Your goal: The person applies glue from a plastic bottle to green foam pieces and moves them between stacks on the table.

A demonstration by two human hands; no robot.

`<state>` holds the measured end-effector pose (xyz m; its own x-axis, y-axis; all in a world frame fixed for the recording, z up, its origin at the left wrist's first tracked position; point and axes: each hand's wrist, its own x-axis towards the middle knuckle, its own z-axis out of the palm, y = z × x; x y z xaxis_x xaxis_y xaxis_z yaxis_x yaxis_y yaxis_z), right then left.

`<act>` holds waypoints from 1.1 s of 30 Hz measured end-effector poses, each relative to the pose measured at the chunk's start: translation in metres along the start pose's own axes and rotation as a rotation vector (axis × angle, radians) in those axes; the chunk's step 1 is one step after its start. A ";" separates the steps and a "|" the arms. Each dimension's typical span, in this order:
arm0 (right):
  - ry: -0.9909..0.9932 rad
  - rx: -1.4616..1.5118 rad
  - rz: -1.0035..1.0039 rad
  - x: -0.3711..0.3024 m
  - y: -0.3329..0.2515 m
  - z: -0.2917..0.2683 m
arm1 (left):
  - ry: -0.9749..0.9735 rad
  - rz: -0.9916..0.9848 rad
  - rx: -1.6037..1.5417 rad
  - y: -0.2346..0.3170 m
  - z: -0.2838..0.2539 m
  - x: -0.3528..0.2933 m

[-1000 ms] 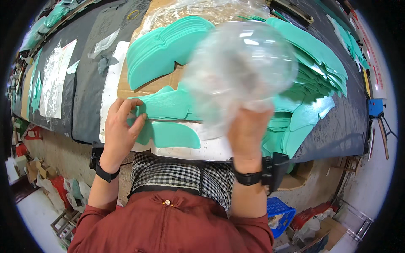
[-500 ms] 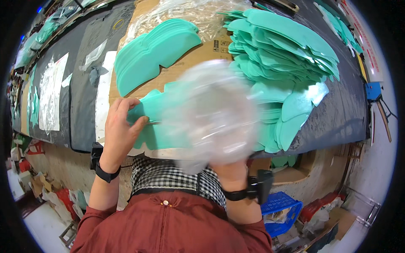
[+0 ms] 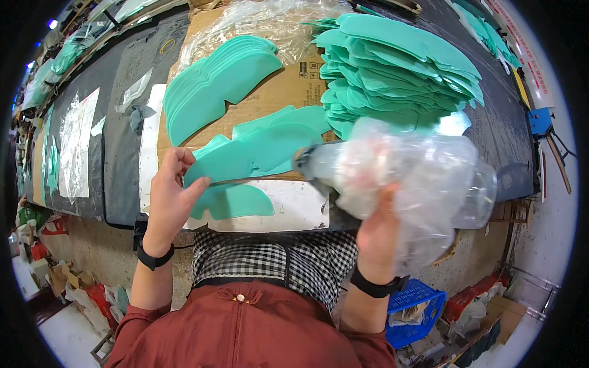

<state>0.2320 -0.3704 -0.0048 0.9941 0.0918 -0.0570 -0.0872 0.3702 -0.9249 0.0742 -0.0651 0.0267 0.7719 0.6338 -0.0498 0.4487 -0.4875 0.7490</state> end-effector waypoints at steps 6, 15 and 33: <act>-0.097 0.118 -0.073 0.009 -0.043 0.025 | 0.075 0.186 -0.296 -0.004 -0.019 -0.008; -0.192 -0.421 -0.214 -0.007 0.009 0.033 | 0.236 0.560 0.291 -0.050 -0.004 0.001; -0.846 -0.562 -0.631 -0.029 0.046 0.150 | 0.125 0.060 -0.674 -0.044 0.004 -0.025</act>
<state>0.1896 -0.2170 0.0107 0.4758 0.6963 0.5374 0.6509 0.1322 -0.7475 0.0372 -0.0624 -0.0074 0.7105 0.7018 0.0510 -0.0027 -0.0697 0.9976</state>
